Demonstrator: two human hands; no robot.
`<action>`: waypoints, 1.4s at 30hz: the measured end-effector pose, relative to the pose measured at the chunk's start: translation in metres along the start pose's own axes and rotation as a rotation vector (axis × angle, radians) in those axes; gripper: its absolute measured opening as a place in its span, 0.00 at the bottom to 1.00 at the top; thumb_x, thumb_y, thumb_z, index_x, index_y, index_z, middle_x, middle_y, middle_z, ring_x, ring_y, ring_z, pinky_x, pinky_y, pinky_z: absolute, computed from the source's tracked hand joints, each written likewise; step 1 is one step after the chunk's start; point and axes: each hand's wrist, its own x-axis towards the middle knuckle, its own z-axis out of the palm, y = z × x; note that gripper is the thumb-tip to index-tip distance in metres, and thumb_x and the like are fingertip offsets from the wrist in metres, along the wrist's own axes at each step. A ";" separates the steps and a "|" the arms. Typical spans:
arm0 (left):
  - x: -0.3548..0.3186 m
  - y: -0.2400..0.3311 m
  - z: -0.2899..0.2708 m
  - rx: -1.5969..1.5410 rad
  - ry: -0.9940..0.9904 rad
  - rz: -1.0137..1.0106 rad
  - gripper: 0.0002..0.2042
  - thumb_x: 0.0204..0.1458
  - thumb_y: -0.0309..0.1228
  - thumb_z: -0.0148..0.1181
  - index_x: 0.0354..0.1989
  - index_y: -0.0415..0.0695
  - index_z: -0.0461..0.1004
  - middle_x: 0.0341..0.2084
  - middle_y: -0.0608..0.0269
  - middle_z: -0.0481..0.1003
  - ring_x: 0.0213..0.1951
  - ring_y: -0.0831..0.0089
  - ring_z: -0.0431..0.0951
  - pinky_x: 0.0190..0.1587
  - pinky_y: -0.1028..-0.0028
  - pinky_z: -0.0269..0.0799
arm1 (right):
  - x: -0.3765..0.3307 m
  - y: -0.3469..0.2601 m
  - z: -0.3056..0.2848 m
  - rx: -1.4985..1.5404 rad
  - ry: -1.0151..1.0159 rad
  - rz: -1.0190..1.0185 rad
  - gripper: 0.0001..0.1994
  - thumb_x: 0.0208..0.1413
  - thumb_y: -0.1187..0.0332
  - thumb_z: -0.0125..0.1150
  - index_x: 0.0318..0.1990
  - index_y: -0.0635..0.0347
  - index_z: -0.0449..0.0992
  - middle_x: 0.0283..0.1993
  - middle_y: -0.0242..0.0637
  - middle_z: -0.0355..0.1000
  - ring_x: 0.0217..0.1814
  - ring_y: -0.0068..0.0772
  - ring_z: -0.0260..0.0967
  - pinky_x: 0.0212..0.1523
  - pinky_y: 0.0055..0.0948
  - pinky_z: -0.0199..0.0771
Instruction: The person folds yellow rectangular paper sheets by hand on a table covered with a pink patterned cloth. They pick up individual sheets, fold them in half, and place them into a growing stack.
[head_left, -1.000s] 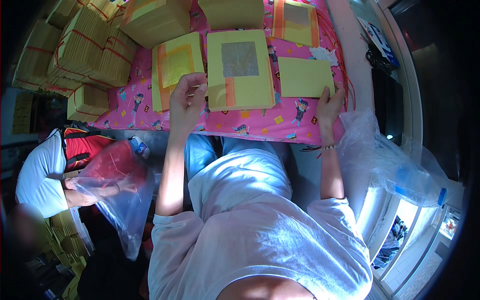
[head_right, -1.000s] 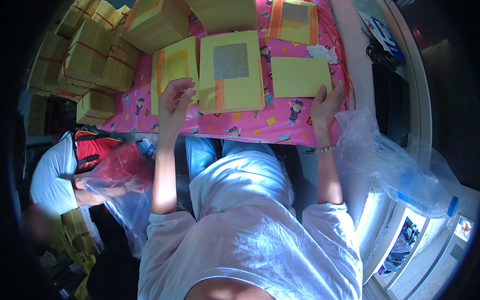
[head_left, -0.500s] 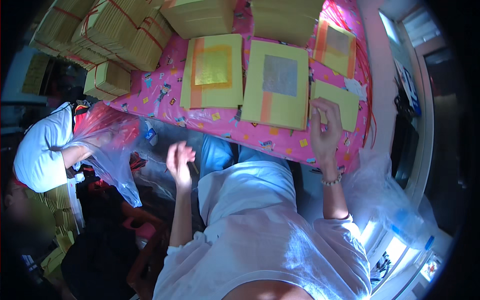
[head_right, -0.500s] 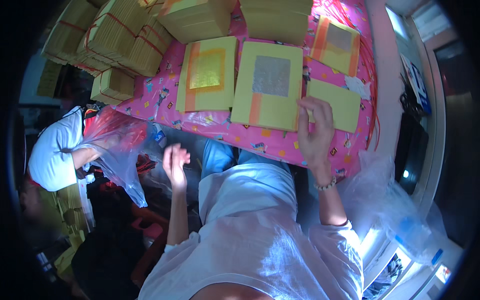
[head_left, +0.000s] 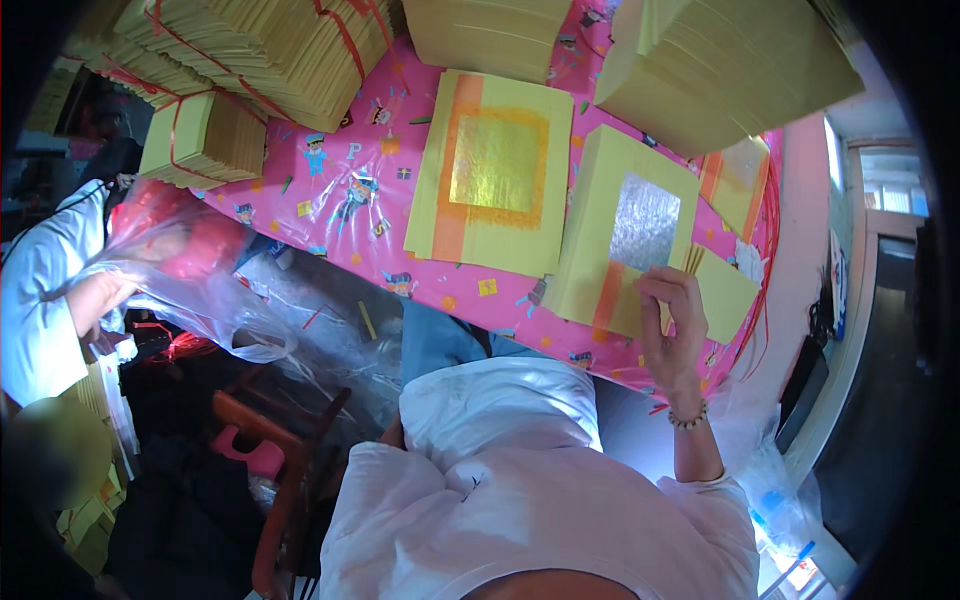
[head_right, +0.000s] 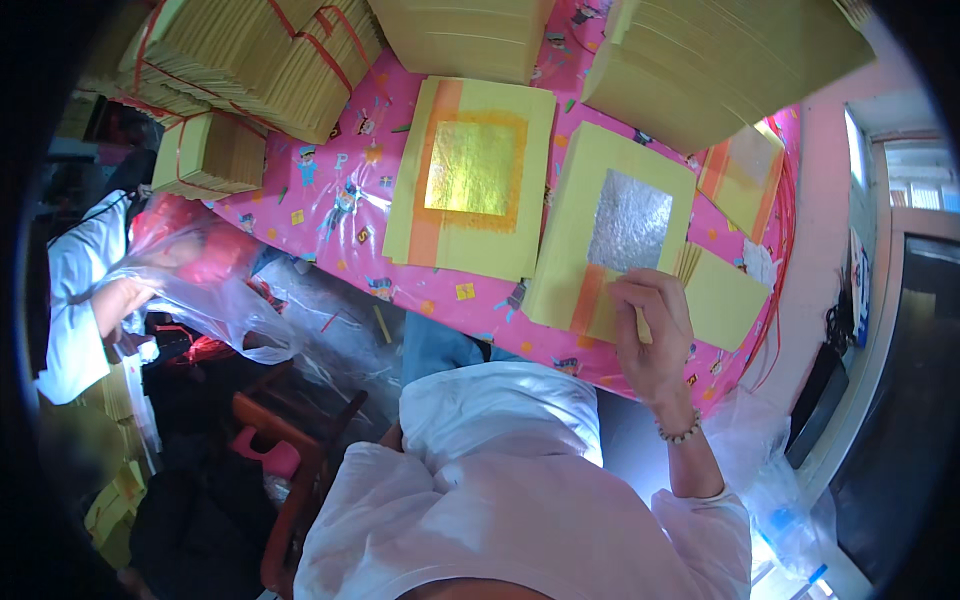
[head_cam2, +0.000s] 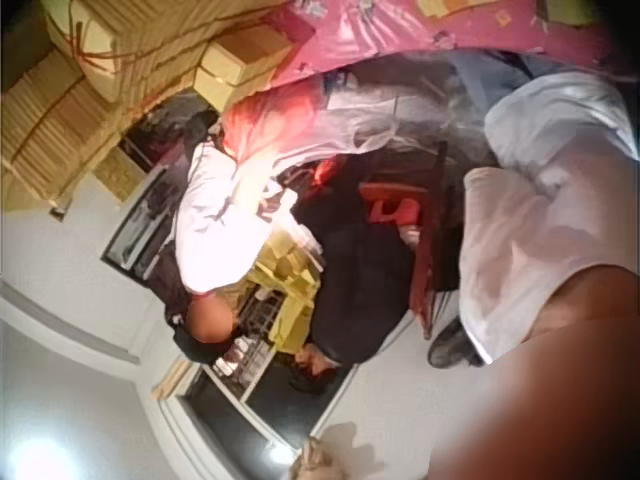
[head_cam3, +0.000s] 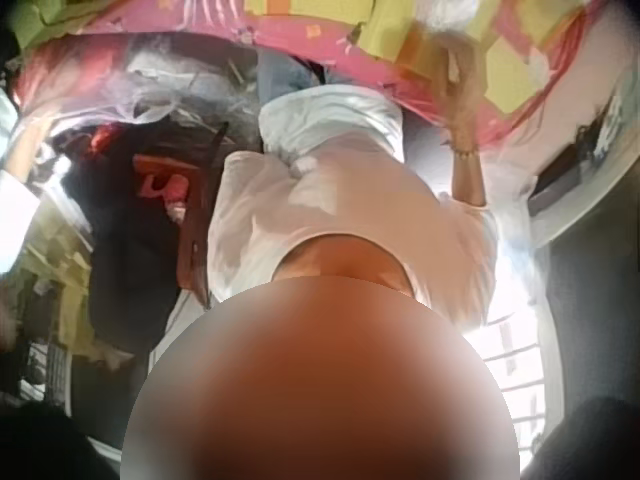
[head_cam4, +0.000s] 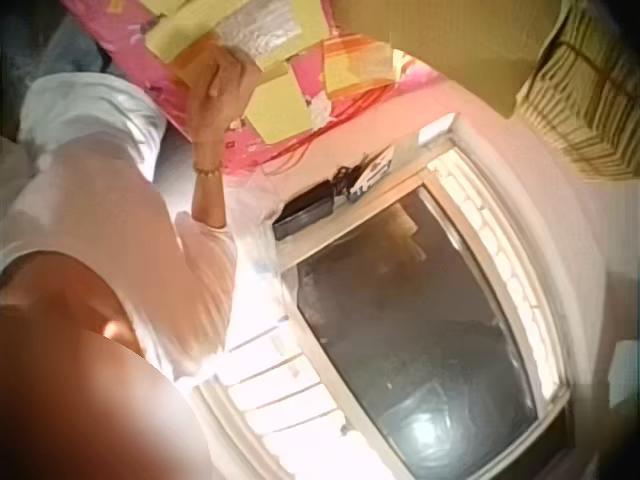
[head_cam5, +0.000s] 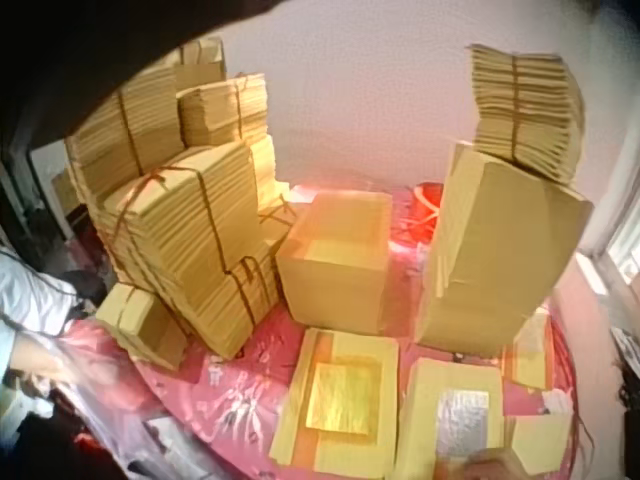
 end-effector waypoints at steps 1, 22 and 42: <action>0.007 0.015 0.014 0.014 0.013 0.022 0.10 0.61 0.38 0.54 0.39 0.44 0.74 0.27 0.67 0.74 0.28 0.78 0.73 0.30 0.77 0.69 | 0.006 -0.001 0.001 -0.009 -0.011 -0.021 0.11 0.47 0.87 0.58 0.37 0.64 0.76 0.39 0.43 0.72 0.44 0.42 0.72 0.44 0.33 0.72; 0.062 0.114 0.089 0.147 0.120 0.033 0.09 0.61 0.36 0.54 0.39 0.43 0.73 0.26 0.68 0.73 0.27 0.79 0.71 0.30 0.78 0.68 | 0.105 -0.009 0.029 -0.027 -0.263 -0.060 0.13 0.42 0.87 0.59 0.36 0.63 0.76 0.37 0.41 0.72 0.44 0.43 0.73 0.41 0.33 0.74; 0.076 0.149 0.097 0.251 0.098 0.024 0.08 0.61 0.34 0.55 0.38 0.43 0.73 0.25 0.70 0.72 0.27 0.81 0.70 0.29 0.79 0.67 | 0.136 0.005 0.017 -0.137 -0.399 0.111 0.15 0.45 0.84 0.62 0.42 0.60 0.76 0.45 0.43 0.70 0.49 0.45 0.70 0.43 0.36 0.74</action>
